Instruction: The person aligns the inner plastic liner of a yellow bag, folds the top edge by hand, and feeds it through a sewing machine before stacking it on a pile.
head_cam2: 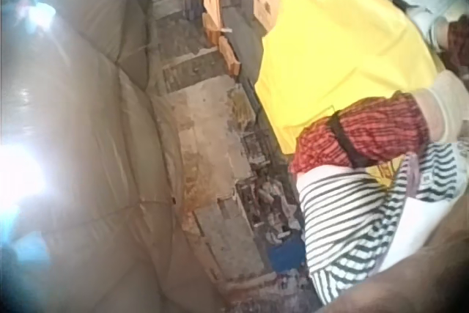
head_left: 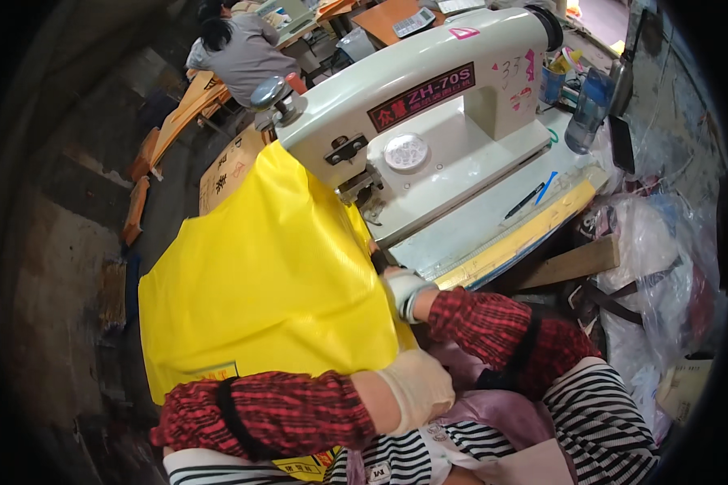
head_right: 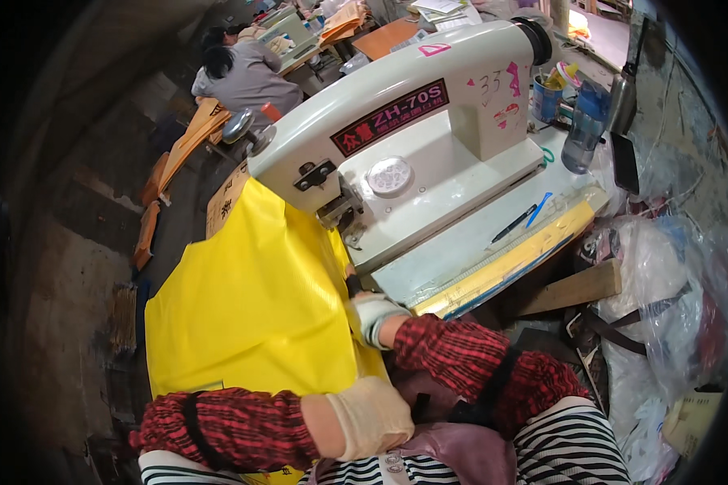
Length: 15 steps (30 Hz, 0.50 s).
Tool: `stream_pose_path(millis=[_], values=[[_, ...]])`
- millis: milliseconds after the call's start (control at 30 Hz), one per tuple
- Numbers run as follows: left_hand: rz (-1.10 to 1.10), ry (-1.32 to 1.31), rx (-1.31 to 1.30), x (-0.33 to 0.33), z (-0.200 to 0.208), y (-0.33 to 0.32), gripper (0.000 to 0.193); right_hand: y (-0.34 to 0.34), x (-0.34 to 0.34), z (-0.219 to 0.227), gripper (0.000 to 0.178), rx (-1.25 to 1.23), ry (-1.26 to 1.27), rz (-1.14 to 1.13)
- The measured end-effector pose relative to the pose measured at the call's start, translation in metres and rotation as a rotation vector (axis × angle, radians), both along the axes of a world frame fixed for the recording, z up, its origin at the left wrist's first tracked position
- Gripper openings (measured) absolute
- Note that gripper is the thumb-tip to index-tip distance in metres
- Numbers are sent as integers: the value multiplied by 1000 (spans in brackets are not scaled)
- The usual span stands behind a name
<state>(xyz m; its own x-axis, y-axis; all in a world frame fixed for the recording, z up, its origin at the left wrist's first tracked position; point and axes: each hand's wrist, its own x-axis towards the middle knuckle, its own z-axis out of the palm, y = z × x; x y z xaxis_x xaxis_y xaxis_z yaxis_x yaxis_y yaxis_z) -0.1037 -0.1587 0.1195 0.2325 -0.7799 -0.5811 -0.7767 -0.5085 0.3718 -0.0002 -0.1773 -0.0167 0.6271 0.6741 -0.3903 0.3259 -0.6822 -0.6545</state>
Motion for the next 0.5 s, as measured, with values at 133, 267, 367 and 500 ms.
stream_pose_path(millis=[133,267,367,500], values=[[211,159,288,-5,31,50,13,-8,-40,-6,57,-120,-87,-47],[187,-610,246,62,85,110,15,12,4,-40,74,-219,-125,-11],[197,-337,-94,36,56,77,12,24,30,-24,55,-119,-147,48],[234,-104,-51,17,-37,21,13,25,33,-13,35,118,-263,192]])
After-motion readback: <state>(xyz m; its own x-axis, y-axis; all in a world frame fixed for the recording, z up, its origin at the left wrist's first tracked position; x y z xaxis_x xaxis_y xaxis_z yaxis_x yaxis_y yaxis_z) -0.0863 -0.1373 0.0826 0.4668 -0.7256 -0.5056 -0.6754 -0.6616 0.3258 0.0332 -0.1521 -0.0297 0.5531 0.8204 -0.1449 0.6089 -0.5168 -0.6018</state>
